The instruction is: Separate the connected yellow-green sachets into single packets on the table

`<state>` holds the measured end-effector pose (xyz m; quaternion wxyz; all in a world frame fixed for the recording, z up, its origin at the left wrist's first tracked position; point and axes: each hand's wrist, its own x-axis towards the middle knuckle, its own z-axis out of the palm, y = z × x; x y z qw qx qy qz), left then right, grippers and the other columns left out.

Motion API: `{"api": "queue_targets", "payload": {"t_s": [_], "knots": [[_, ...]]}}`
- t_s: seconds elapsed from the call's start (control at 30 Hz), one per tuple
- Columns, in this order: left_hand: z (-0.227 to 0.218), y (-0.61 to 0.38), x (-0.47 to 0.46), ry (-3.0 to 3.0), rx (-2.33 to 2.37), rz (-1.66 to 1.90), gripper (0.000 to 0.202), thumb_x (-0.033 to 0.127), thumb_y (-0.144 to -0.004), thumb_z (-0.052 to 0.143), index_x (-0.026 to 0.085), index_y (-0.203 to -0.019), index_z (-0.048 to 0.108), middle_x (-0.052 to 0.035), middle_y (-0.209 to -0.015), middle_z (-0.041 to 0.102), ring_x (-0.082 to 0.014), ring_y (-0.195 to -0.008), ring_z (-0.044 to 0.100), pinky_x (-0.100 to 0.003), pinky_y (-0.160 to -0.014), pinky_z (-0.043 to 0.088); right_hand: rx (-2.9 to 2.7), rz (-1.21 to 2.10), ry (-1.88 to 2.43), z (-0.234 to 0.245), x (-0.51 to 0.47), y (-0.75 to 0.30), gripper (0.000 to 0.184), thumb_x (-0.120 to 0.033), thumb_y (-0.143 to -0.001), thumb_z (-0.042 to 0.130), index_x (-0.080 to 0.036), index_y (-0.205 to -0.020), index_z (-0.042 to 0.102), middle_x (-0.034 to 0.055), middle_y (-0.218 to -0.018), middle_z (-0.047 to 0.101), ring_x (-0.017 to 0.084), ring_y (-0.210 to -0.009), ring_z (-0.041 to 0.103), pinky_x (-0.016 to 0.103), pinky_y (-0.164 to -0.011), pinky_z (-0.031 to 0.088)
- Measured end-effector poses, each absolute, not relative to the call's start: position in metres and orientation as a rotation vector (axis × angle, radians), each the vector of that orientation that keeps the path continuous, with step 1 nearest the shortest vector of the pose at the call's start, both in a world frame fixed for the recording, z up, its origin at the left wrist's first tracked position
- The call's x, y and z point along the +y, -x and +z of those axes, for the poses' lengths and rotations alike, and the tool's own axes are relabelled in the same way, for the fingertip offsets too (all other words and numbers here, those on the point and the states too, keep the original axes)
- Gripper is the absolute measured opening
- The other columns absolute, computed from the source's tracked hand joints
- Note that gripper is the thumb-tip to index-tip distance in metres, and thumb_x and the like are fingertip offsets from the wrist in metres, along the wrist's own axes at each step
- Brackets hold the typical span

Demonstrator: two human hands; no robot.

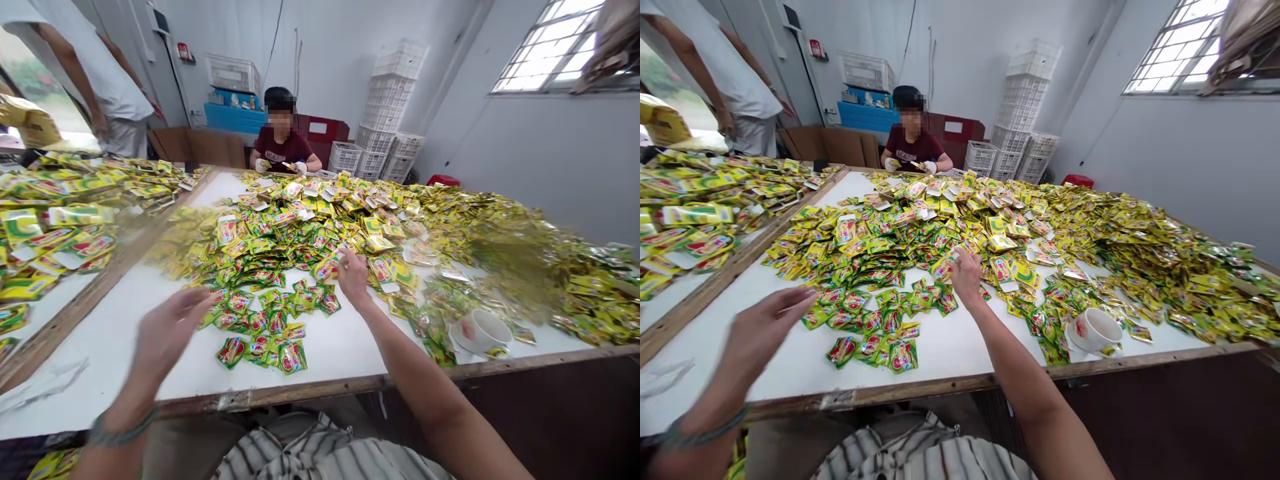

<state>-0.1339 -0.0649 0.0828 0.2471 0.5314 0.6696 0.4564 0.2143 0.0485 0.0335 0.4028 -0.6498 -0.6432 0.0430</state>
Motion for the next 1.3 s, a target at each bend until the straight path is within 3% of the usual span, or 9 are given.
{"api": "queue_targets", "payload": {"t_s": [0.13, 0.3, 0.53, 0.73, 0.97, 1.07, 1.2, 1.3], "knots": [[0.065, 0.033, 0.001, -1.481, 1.343, 1.167, 0.063, 0.039, -0.057, 0.086, 0.023, -0.115, 0.068, -0.0087, -0.109, 0.073, -0.0280, -0.097, 0.067, -0.036, -0.086, 0.051, -1.525, 0.428, 1.375, 0.045, 0.037, -0.178, 0.034, -0.032, -0.081, 0.066, -0.019, -0.113, 0.064, 0.0014, -0.075, 0.061, 0.020, -0.081, 0.053, 0.031, -0.075, 0.045], [0.037, 0.006, 0.027, -1.392, 1.157, 1.152, 0.039, 0.039, -0.064, 0.080, 0.018, -0.096, 0.070, -0.0071, -0.094, 0.074, -0.0237, -0.086, 0.067, -0.030, -0.074, 0.050, -1.622, 0.642, 1.305, 0.039, 0.026, -0.170, 0.028, -0.034, -0.081, 0.067, -0.020, -0.105, 0.065, 0.0032, -0.090, 0.063, 0.016, -0.078, 0.056, 0.027, -0.067, 0.047], [0.019, 0.046, 0.023, -1.213, 1.245, 0.977, 0.042, 0.044, -0.063, 0.080, 0.018, -0.091, 0.061, -0.0009, -0.070, 0.071, -0.0178, -0.057, 0.063, -0.026, -0.052, 0.045, -2.203, 0.561, 1.619, 0.005, -0.002, -0.171, 0.031, -0.025, -0.061, 0.087, -0.019, -0.086, 0.068, 0.0069, -0.090, 0.066, 0.023, -0.089, 0.055, 0.032, -0.077, 0.042], [0.023, 0.064, 0.013, -1.214, 1.327, 0.899, 0.046, 0.043, -0.056, 0.082, 0.019, -0.088, 0.059, 0.0013, -0.066, 0.069, -0.0167, -0.053, 0.060, -0.024, -0.048, 0.041, -1.819, 0.687, 1.735, 0.001, -0.003, -0.173, 0.015, -0.030, -0.082, 0.064, -0.020, -0.075, 0.054, -0.0028, -0.066, 0.052, 0.015, -0.064, 0.046, 0.026, -0.061, 0.035], [0.002, 0.064, 0.005, -1.142, 1.118, 0.914, 0.046, 0.046, -0.064, 0.081, 0.019, -0.097, 0.061, -0.0012, -0.075, 0.073, -0.0186, -0.061, 0.066, -0.026, -0.056, 0.047, -1.351, 1.085, 1.280, 0.014, 0.002, -0.166, 0.031, -0.048, -0.078, 0.061, -0.022, -0.095, 0.057, -0.0030, -0.073, 0.053, 0.012, -0.058, 0.045, 0.023, -0.052, 0.038], [0.004, 0.062, 0.000, -1.091, 1.018, 0.914, 0.047, 0.046, -0.066, 0.081, 0.018, -0.100, 0.062, -0.0033, -0.083, 0.075, -0.0192, -0.068, 0.069, -0.027, -0.062, 0.050, -1.397, 1.061, 1.245, 0.017, 0.007, -0.161, 0.029, -0.044, -0.080, 0.060, -0.021, -0.098, 0.063, -0.0014, -0.072, 0.058, 0.014, -0.061, 0.051, 0.026, -0.057, 0.043], [0.009, 0.059, -0.005, -0.997, 0.917, 0.934, 0.046, 0.042, -0.065, 0.084, 0.017, -0.096, 0.062, -0.0025, -0.079, 0.074, -0.0167, -0.065, 0.067, -0.026, -0.062, 0.051, -1.675, 0.848, 1.209, 0.026, 0.016, -0.157, 0.018, -0.032, -0.080, 0.060, -0.021, -0.090, 0.070, 0.0040, -0.088, 0.069, 0.019, -0.081, 0.061, 0.032, -0.075, 0.048], [0.010, 0.058, -0.006, -0.954, 0.887, 0.956, 0.043, 0.040, -0.064, 0.085, 0.016, -0.093, 0.062, -0.0015, -0.077, 0.073, -0.0147, -0.062, 0.066, -0.026, -0.062, 0.051, -1.862, 0.813, 1.215, 0.035, 0.022, -0.157, 0.015, -0.027, -0.077, 0.062, -0.020, -0.085, 0.073, 0.0047, -0.091, 0.071, 0.020, -0.086, 0.063, 0.032, -0.080, 0.047]]}}
